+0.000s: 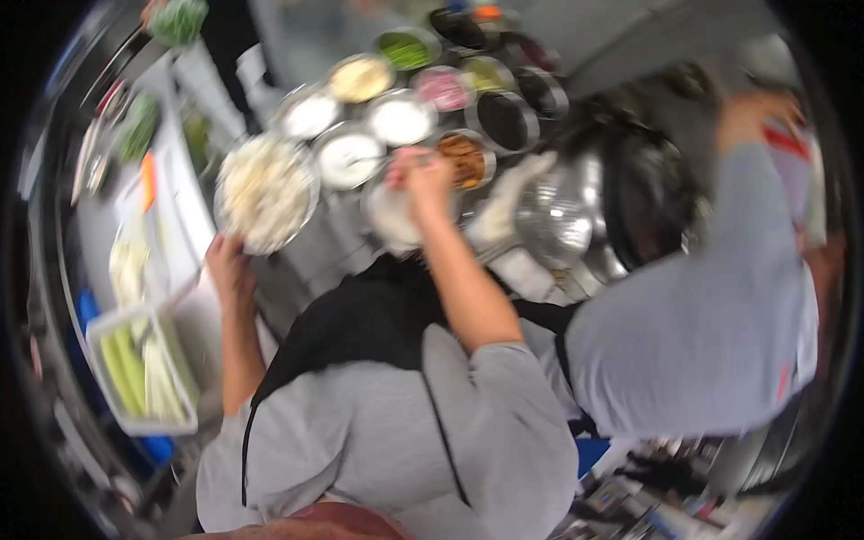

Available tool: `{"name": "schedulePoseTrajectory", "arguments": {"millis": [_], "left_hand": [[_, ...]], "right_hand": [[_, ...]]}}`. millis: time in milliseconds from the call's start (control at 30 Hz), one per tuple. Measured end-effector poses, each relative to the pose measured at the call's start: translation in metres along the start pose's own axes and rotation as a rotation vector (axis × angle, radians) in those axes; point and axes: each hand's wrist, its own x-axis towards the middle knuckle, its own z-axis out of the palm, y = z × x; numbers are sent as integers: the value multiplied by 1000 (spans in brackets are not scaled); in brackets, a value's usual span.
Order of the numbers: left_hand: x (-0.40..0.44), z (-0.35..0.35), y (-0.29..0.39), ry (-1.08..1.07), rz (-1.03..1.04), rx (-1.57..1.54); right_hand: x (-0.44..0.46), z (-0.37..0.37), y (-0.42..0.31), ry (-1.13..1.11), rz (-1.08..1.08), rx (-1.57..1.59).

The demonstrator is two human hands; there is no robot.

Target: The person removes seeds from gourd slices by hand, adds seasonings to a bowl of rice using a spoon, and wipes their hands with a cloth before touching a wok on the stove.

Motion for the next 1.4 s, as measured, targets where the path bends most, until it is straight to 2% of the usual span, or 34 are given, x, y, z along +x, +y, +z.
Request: {"name": "schedulePoseTrajectory", "arguments": {"millis": [100, 133, 333, 667, 700, 833, 967, 1100, 1200, 1300, 1400], "left_hand": [[-4, 9, 9, 56, -26, -38], [-1, 1, 6, -10, -10, -60], [3, -1, 1, -3, -7, -59], [-2, 3, 15, -80, -37, -63], [-2, 3, 14, -84, -37, -58], [1, -2, 8, -110, -41, -27], [-9, 3, 16, -85, -83, -58], [-11, -1, 10, -55, -77, -49], [-12, -3, 10, -20, -60, -42], [-6, -10, 4, -10, -44, -28], [-5, -7, 5, 7, -43, -17]], "right_hand": [[6, -13, -7, 32, 101, 78], [3, -15, -11, 13, 95, 84], [-8, -14, -35, -12, 72, 97], [-61, 41, -60, -262, -8, 82], [-66, 47, -59, -296, -40, 80], [-74, 66, -54, -318, -681, -376], [-60, 59, -58, -243, -577, -353], [-20, 26, -16, -187, -578, -624], [-3, 12, 5, -247, -650, -757], [-6, 9, 4, -221, -381, -559], [-6, 12, 2, -154, -256, -393]]}}
